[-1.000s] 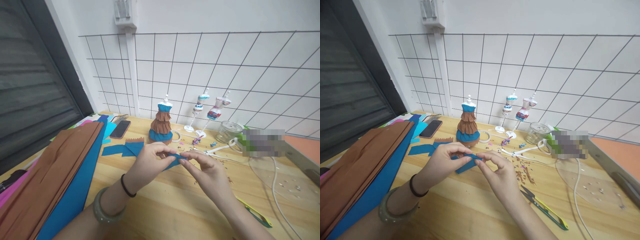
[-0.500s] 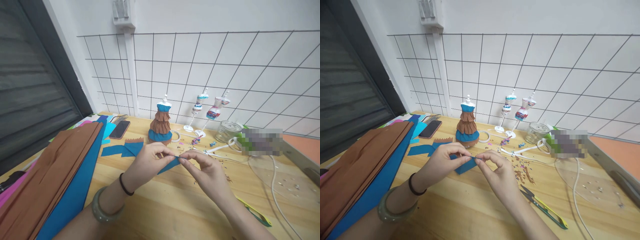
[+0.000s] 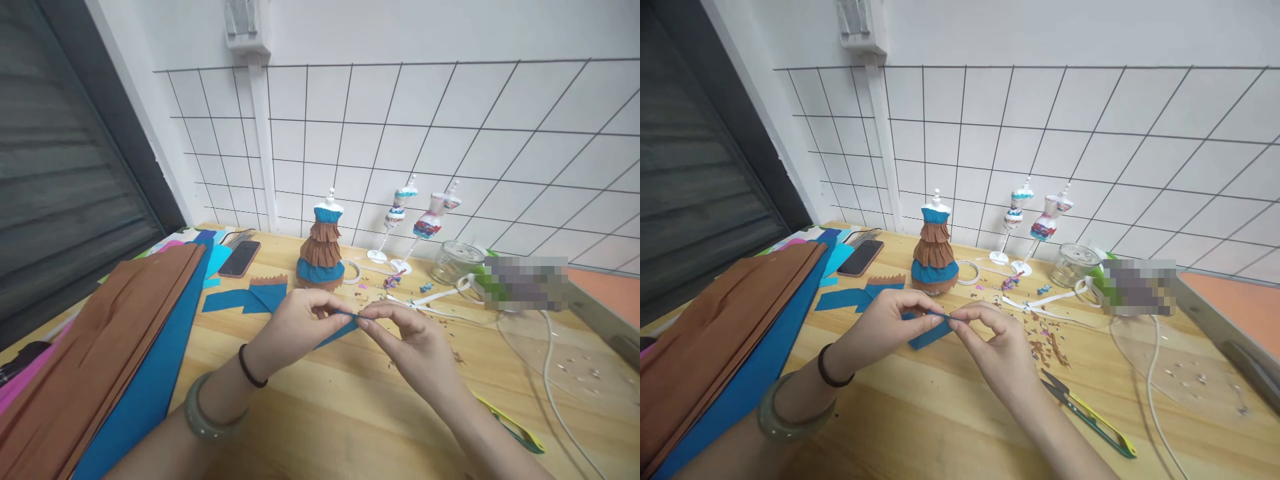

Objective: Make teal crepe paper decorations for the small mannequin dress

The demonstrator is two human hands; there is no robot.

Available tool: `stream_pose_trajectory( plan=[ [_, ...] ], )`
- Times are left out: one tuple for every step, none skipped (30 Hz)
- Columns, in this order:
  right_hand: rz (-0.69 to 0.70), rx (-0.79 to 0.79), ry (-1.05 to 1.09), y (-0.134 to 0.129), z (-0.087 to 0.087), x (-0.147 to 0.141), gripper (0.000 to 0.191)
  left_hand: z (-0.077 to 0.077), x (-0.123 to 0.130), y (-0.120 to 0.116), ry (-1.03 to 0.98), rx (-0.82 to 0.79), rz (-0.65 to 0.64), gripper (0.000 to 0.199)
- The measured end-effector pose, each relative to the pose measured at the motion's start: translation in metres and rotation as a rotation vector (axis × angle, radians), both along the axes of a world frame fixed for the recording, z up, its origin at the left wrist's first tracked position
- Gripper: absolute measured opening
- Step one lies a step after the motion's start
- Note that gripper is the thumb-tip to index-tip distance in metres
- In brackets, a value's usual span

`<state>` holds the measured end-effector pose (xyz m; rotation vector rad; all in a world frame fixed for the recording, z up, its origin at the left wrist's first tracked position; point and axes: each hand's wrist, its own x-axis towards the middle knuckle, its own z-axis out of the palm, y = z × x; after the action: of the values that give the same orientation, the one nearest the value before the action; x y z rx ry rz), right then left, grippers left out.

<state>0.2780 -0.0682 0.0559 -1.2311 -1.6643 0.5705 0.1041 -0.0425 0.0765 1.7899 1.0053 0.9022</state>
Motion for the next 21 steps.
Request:
stream_pose_trajectory(
  plan=[
    [-0.002,-0.007,0.002,0.0003,-0.0003,0.0008,0.005,0.0007,-0.0003,0.0005,-0.029,-0.031,-0.012,0.015],
    [-0.001,-0.017,0.008,0.0008,-0.0009,0.0016,0.005,0.0013,-0.0006,0.001,-0.057,-0.063,-0.02,0.015],
    [0.0,-0.028,0.017,0.0013,-0.0016,0.0023,0.007,0.0019,-0.0009,0.0015,-0.079,-0.091,-0.026,0.015],
    [0.001,-0.04,0.027,0.0018,-0.0025,0.003,0.008,0.0024,-0.0011,0.0018,-0.096,-0.113,-0.029,0.015],
    [0.001,-0.049,0.038,0.0024,-0.0034,0.0035,0.011,0.0027,-0.0012,0.0021,-0.108,-0.128,-0.03,0.015],
    [0.001,-0.055,0.049,0.0028,-0.0041,0.0039,0.012,0.0028,-0.0013,0.0022,-0.116,-0.138,-0.028,0.014],
    [0.003,-0.061,0.061,0.0031,-0.0047,0.004,0.013,0.0028,-0.0014,0.0022,-0.12,-0.147,-0.026,0.014],
    [0.005,-0.066,0.07,0.0033,-0.005,0.004,0.012,0.0027,-0.0015,0.0021,-0.12,-0.157,-0.026,0.014],
    [0.007,-0.067,0.078,0.0033,-0.0051,0.0038,0.01,0.0025,-0.0015,0.0019,-0.118,-0.168,-0.027,0.014],
    [0.01,-0.068,0.082,0.0033,-0.005,0.0036,0.008,0.0023,-0.0016,0.0018,-0.114,-0.178,-0.028,0.014],
    [0.011,-0.066,0.085,0.0032,-0.0049,0.0033,0.007,0.002,-0.0017,0.0016,-0.109,-0.186,-0.028,0.014],
    [0.009,-0.062,0.087,0.0032,-0.0048,0.0031,0.007,0.0017,-0.0018,0.0016,-0.107,-0.192,-0.028,0.014],
    [0.007,-0.058,0.09,0.0033,-0.0048,0.0029,0.006,0.0015,-0.0019,0.0017,-0.107,-0.197,-0.026,0.015],
    [0.003,-0.054,0.095,0.0035,-0.0049,0.0029,0.006,0.0014,-0.002,0.0019,-0.108,-0.201,-0.024,0.016],
    [0.0,-0.054,0.104,0.0037,-0.0051,0.0028,0.006,0.0012,-0.0022,0.0022,-0.11,-0.204,-0.022,0.016],
    [-0.001,-0.062,0.114,0.004,-0.0055,0.0029,0.006,0.0012,-0.0025,0.0026,-0.113,-0.207,-0.023,0.016],
    [0.0,-0.076,0.129,0.0043,-0.0059,0.0029,0.006,0.0011,-0.0028,0.003,-0.115,-0.209,-0.025,0.017],
    [0.006,-0.096,0.15,0.0046,-0.0062,0.003,0.007,0.001,-0.0031,0.0033,-0.116,-0.211,-0.026,0.017],
    [0.014,-0.12,0.174,0.0048,-0.0065,0.003,0.008,0.0009,-0.0035,0.0036,-0.117,-0.213,-0.027,0.017],
    [0.023,-0.146,0.2,0.0049,-0.0065,0.003,0.01,0.0007,-0.0038,0.0039,-0.118,-0.215,-0.027,0.017],
    [0.031,-0.168,0.224,0.0048,-0.0064,0.0029,0.011,0.0005,-0.0041,0.0041,-0.116,-0.217,-0.026,0.017]
  ],
)
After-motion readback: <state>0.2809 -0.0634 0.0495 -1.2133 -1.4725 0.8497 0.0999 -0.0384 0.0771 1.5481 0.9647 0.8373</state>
